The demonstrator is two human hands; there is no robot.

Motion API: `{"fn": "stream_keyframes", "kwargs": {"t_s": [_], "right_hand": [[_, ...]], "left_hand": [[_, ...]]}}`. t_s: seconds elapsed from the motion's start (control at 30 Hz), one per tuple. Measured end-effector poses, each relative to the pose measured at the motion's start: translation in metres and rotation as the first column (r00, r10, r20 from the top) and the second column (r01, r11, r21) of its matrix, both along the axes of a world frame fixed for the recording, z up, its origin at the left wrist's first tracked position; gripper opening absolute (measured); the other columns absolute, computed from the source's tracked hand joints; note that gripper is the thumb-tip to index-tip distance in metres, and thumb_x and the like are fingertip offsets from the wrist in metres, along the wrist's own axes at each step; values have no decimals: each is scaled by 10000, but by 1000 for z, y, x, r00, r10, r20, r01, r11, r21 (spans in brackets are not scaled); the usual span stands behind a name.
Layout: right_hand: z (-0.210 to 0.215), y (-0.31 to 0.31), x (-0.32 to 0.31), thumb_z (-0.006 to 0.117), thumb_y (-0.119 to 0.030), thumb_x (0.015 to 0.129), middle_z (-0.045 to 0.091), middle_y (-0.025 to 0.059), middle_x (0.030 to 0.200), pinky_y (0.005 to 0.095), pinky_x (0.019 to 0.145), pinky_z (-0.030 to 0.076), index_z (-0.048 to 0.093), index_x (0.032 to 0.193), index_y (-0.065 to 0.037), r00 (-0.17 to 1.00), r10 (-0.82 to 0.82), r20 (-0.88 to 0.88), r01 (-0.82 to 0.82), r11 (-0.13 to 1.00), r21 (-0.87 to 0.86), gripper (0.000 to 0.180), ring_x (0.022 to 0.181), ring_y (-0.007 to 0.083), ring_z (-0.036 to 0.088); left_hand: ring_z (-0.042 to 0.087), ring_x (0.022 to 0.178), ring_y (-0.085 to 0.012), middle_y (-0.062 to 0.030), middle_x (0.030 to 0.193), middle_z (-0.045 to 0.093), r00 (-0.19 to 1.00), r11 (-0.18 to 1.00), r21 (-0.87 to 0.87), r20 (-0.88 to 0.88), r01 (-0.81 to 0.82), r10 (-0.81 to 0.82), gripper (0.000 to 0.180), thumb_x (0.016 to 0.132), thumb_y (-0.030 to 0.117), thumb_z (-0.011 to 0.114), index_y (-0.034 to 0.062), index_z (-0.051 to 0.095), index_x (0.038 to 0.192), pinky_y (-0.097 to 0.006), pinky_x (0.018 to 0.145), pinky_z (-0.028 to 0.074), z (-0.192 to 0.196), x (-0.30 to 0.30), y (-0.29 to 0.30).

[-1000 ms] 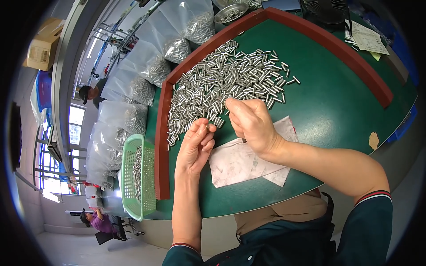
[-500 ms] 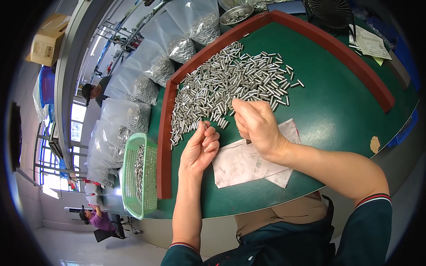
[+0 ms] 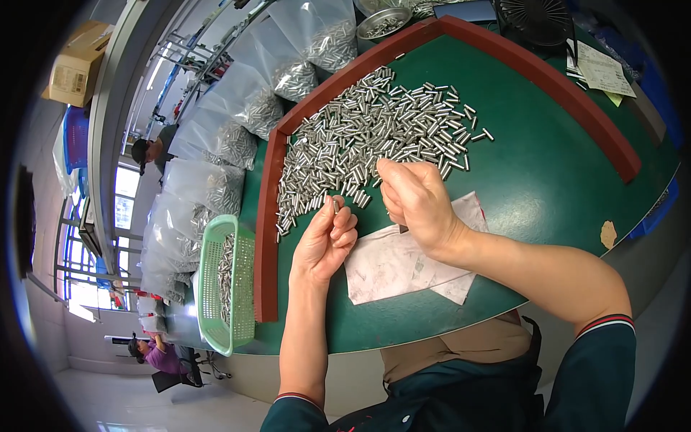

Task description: Manually inspecting and sorting small metal pins at a manufacturing workbench.

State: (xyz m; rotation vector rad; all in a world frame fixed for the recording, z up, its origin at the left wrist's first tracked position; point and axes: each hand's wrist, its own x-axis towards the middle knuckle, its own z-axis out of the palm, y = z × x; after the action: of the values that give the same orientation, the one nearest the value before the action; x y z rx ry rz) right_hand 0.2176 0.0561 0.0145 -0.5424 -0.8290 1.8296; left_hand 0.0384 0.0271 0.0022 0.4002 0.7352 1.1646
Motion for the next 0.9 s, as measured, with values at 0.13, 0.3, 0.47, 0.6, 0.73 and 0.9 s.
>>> {"fn": "stream_keyframes", "kwargs": {"t_s": [0.13, 0.3, 0.47, 0.6, 0.73, 0.9], "right_hand": [[2, 0, 4, 374, -217, 891, 263, -23, 407, 233, 371, 184, 267, 476, -115, 999, -7, 46, 8, 1000, -10, 441, 368, 68, 196], [6, 1, 2, 383, -208, 881, 272, -23, 410, 232, 374, 186, 270, 476, -115, 999, -31, 33, 30, 999, 10, 431, 372, 66, 205], [7, 2, 2, 365, -197, 887, 275, -17, 412, 234, 384, 187, 273, 485, -110, 999, -21, 24, 21, 1000, 0, 421, 379, 69, 203], [11, -2, 6, 340, -207, 888, 266, -11, 408, 241, 389, 185, 270, 472, -115, 999, 31, -35, -30, 999, 9, 431, 382, 77, 194], [3, -6, 2, 348, -207, 885, 267, -14, 409, 240, 391, 182, 264, 468, -109, 999, 29, -34, -30, 999, -21, 437, 387, 75, 192], [0, -8, 0, 351, -207, 884, 269, -13, 409, 240, 391, 180, 261, 467, -110, 998, 46, -31, -46, 999, -20, 437, 388, 74, 191]], "left_hand": [[314, 451, -51, -32, 576, 493, 840, 983, 124, -540, 139, -50, 160, 892, 178, 459, 32, 469, 827, -185, 432, 268, 10, 15, -4], [553, 520, -307, -160, 547, 537, -62, 850, 167, -972, 499, 227, 141, 811, 147, 535, 16, 484, 801, -379, 495, 422, 14, 47, -24], [541, 491, -269, -139, 547, 538, -268, 878, 112, -927, 465, 260, 118, 798, 105, 549, -9, 528, 776, -341, 469, 394, 20, 44, -25], [464, 416, -277, -106, 466, 472, -114, 857, 5, -991, 515, 74, 136, 752, 121, 599, 18, 510, 752, -348, 429, 351, 33, 35, -24], [449, 392, -234, -89, 451, 454, -91, 855, 35, -991, 517, 95, 145, 700, 89, 631, 15, 511, 733, -337, 428, 340, 24, 36, -24], [330, 422, -66, -1, 455, 370, -38, 880, 66, -995, 470, 95, 123, 683, 26, 643, -2, 527, 712, -242, 403, 290, 23, 37, -27]]}}
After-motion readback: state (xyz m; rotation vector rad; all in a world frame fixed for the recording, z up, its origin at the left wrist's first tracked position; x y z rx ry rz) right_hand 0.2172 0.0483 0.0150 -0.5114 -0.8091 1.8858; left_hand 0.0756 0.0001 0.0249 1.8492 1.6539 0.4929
